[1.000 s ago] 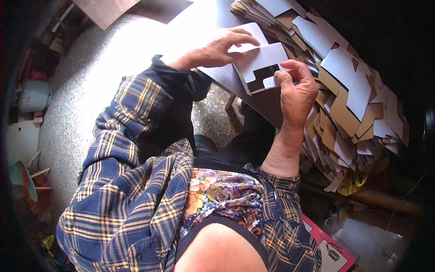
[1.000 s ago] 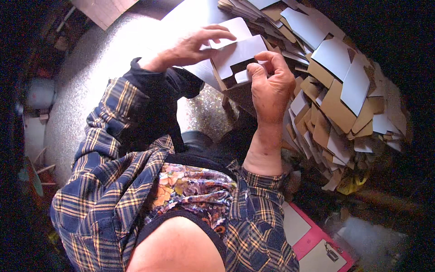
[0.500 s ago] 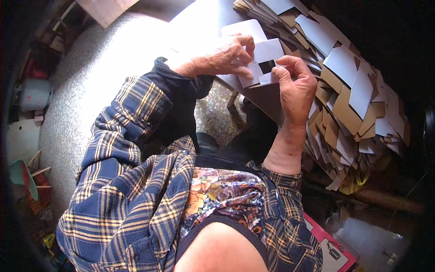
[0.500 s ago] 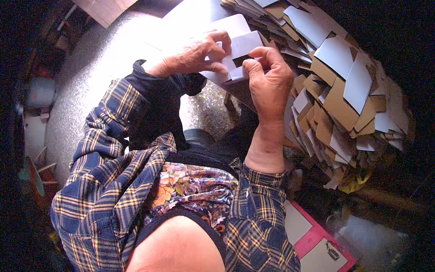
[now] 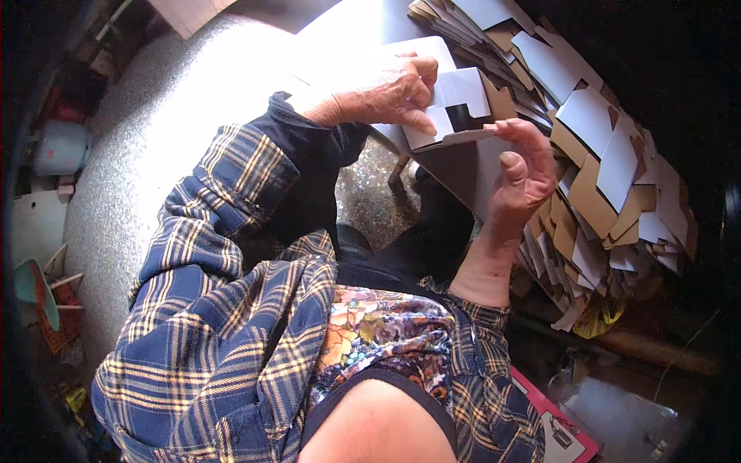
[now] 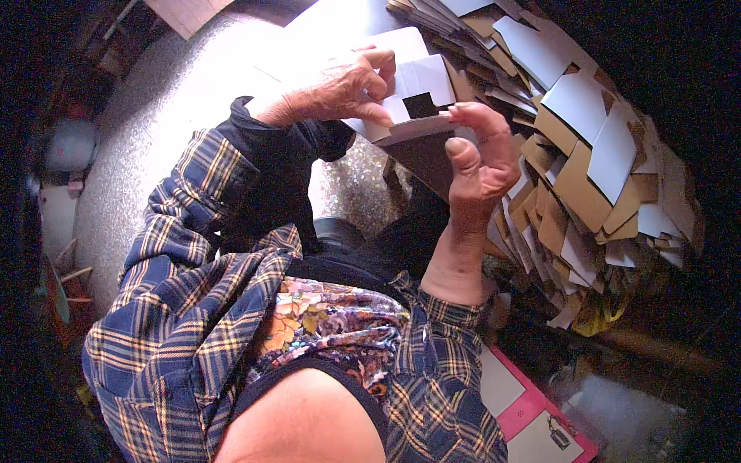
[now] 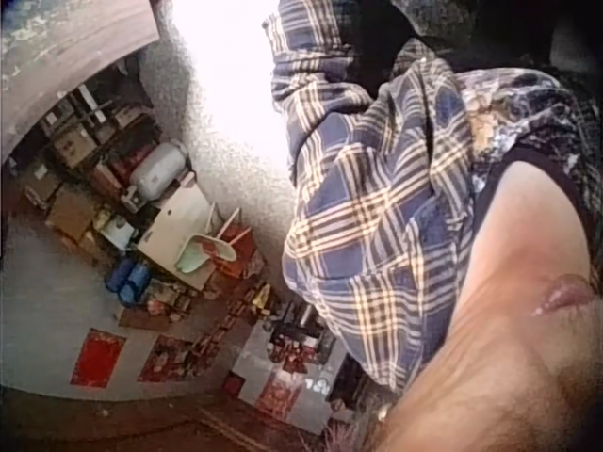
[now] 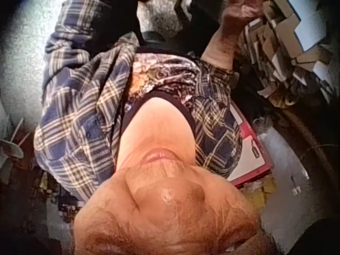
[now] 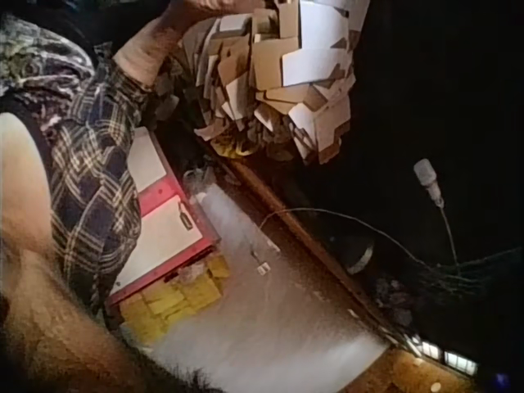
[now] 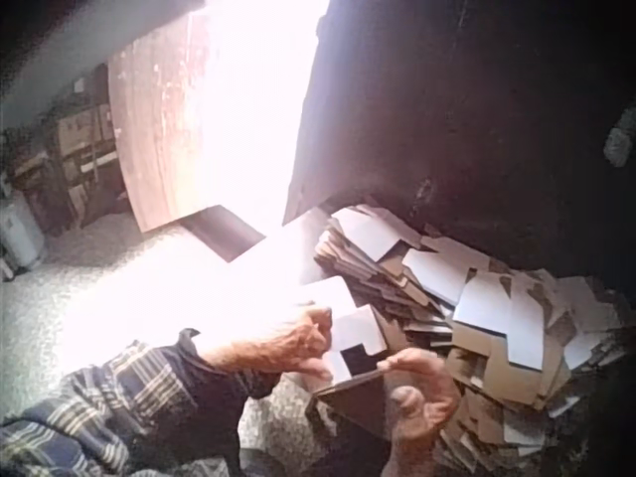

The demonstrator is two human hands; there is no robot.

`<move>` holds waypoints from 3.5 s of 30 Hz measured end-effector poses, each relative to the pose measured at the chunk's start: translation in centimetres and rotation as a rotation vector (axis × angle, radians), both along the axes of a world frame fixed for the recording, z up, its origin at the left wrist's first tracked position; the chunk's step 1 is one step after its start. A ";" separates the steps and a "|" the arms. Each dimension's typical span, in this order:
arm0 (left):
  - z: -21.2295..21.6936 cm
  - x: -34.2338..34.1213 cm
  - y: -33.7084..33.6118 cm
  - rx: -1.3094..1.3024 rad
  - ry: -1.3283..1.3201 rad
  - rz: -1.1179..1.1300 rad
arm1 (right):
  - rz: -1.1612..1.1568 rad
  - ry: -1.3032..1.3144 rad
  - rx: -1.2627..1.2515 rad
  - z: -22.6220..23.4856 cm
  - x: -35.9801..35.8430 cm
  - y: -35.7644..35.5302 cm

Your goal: The person picks up a flat cardboard piece from a stack and folds it by hand into a box. This process is repeated with another cardboard piece from the stack.

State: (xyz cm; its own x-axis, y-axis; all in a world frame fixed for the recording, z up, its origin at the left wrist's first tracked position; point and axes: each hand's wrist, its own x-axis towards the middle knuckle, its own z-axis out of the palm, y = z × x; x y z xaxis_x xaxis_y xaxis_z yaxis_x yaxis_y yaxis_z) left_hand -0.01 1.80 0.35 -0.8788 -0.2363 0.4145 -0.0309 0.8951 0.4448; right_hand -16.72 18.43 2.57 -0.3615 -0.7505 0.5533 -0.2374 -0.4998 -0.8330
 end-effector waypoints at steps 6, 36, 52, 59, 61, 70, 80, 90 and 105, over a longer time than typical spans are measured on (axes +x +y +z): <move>0.7 0.1 0.6 -0.014 -0.007 0.026 | 0.013 -0.055 0.162 1.9 0.8 0.0; 1.2 0.6 0.9 -0.013 -0.059 0.086 | 0.108 0.371 0.173 0.6 0.5 -2.0; 1.7 1.0 1.6 0.143 -0.057 0.161 | -0.222 0.358 0.314 0.0 1.5 -2.6; 0.5 0.4 0.4 0.529 0.079 0.111 | -0.112 0.141 0.233 -0.4 1.0 -2.8; -1.3 0.4 0.0 0.327 0.057 0.147 | -0.097 0.088 0.239 0.0 1.7 -2.8; -3.3 -1.6 0.7 0.505 -0.032 0.252 | -0.165 0.181 0.246 -0.4 1.9 -2.7; -3.7 -1.5 0.2 0.477 -0.010 0.256 | -0.351 0.789 0.077 -1.3 1.6 -3.6; -3.2 -0.8 0.2 0.458 0.000 0.213 | -0.338 0.987 0.086 -0.8 1.2 -4.1; -2.3 0.6 -0.6 0.694 -0.135 0.130 | -0.423 1.137 0.183 -0.4 2.1 -4.3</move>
